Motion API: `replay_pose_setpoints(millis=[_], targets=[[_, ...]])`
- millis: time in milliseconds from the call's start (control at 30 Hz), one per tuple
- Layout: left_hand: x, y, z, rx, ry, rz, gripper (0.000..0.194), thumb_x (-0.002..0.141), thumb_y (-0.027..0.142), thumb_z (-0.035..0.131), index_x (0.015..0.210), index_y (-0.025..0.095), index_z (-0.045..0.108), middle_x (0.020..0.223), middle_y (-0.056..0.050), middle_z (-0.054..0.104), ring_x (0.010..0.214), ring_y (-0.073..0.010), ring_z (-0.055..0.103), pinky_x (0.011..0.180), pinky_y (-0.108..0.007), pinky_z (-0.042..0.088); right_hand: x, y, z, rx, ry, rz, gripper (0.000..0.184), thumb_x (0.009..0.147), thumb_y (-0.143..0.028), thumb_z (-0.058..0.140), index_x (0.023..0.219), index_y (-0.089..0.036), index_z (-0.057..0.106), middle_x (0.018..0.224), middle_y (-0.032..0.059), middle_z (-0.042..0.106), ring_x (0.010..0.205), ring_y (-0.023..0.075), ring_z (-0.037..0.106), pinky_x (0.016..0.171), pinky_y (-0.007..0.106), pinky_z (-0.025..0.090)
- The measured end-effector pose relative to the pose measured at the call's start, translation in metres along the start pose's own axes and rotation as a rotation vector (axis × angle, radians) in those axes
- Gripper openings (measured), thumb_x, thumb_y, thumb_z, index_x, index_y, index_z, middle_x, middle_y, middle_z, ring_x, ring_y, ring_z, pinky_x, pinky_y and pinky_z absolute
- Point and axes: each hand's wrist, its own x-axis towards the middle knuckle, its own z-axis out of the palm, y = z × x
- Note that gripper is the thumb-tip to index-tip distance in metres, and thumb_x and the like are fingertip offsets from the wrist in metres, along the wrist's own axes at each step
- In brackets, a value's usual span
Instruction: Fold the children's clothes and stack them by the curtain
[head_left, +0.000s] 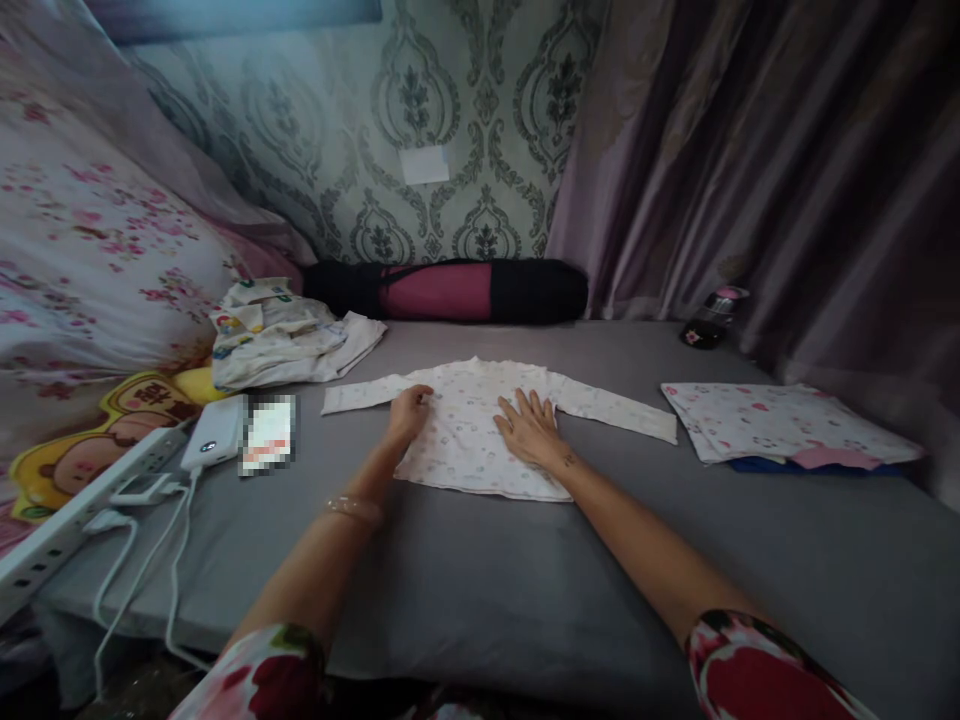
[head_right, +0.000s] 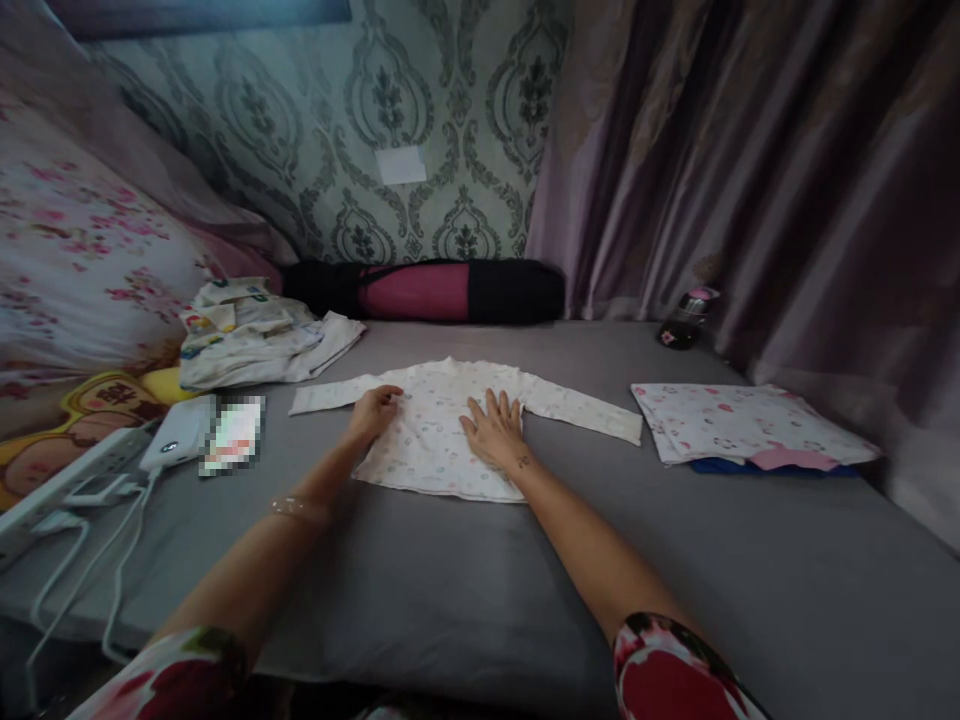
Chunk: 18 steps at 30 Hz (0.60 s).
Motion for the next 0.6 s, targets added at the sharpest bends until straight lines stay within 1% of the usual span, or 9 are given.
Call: replay_pose_setpoints(millis=[67,133,233,300,333,400,500,533,600], targets=[[-0.009,0.005,0.002,0.322,0.039,0.086,0.039,0.081,0.013,0.045,0.116,0.021,0.062,0.103,-0.010,0.061,0.093,-0.0213,0.059,0.077,-0.029,0.045,0.000,-0.001,0.000,-0.002,0.000,0.000,0.057,0.096,-0.053,0.022,0.145,-0.027,0.035,0.155,0.0115,0.023,0.141,0.0364,0.015,0.111,0.056,0.008],[-0.018,0.016,0.003,0.582,0.072,0.147,0.036,0.082,0.012,0.045,0.113,0.021,0.063,0.111,-0.013,0.057,0.101,-0.0256,0.057,0.079,-0.033,0.046,-0.001,-0.001,0.000,-0.002,-0.003,0.001,0.057,0.096,-0.053,0.023,0.145,-0.027,0.035,0.155,0.0115,0.023,0.141,0.0365,0.015,0.111,0.056,0.008],[-0.027,0.036,0.006,0.816,0.137,0.227,0.030,0.084,0.008,0.042,0.098,0.013,0.068,0.111,-0.019,0.055,0.108,-0.0318,0.052,0.086,-0.041,0.044,0.001,-0.002,-0.001,0.009,-0.013,0.004,0.057,0.096,-0.052,0.022,0.146,-0.026,0.035,0.155,0.0115,0.022,0.141,0.0360,0.014,0.111,0.056,0.008],[-0.030,0.047,0.009,0.847,0.158,0.297,0.031,0.085,0.008,0.039,0.094,0.011,0.068,0.109,-0.020,0.056,0.110,-0.0335,0.051,0.090,-0.045,0.042,0.001,-0.001,-0.003,0.015,-0.020,0.008,0.057,0.096,-0.052,0.022,0.146,-0.026,0.035,0.155,0.0113,0.022,0.142,0.0354,0.013,0.111,0.056,0.008],[-0.032,0.051,0.011,0.827,0.134,0.344,0.031,0.086,0.008,0.039,0.096,0.012,0.067,0.108,-0.020,0.057,0.109,-0.0330,0.051,0.090,-0.045,0.042,0.001,-0.001,-0.004,0.018,-0.030,0.010,0.057,0.096,-0.052,0.023,0.146,-0.026,0.034,0.155,0.0116,0.022,0.142,0.0351,0.013,0.111,0.056,0.007],[-0.035,0.052,0.017,0.725,0.013,0.469,0.032,0.088,0.011,0.038,0.107,0.014,0.064,0.111,-0.017,0.060,0.109,-0.0293,0.054,0.092,-0.043,0.043,0.000,-0.002,-0.007,0.025,-0.051,0.003,0.057,0.097,-0.050,0.023,0.146,-0.024,0.033,0.156,0.0132,0.021,0.142,0.0341,0.012,0.111,0.055,0.007],[-0.040,0.039,0.029,0.551,-0.173,0.652,0.036,0.093,0.020,0.036,0.124,0.013,0.053,0.124,-0.015,0.058,0.118,-0.0233,0.052,0.099,-0.037,0.041,-0.010,-0.009,-0.012,0.044,-0.068,-0.070,0.057,0.097,-0.047,0.023,0.148,-0.022,0.030,0.157,0.0143,0.016,0.144,0.0314,0.008,0.112,0.054,0.005],[-0.042,0.032,0.033,0.526,-0.181,0.677,0.039,0.095,0.024,0.034,0.128,0.012,0.050,0.130,-0.017,0.054,0.123,-0.0230,0.049,0.103,-0.036,0.039,-0.015,-0.012,-0.013,0.055,-0.074,-0.103,0.057,0.097,-0.047,0.023,0.148,-0.022,0.029,0.157,0.0139,0.014,0.144,0.0307,0.006,0.112,0.054,0.005],[-0.046,0.020,0.039,0.544,-0.120,0.643,0.045,0.097,0.033,0.031,0.133,0.009,0.045,0.139,-0.019,0.047,0.132,-0.0251,0.041,0.108,-0.040,0.034,-0.024,-0.019,-0.014,0.074,-0.102,-0.148,0.058,0.097,-0.049,0.024,0.149,-0.024,0.028,0.157,0.0129,0.012,0.144,0.0303,0.005,0.112,0.055,0.004]])
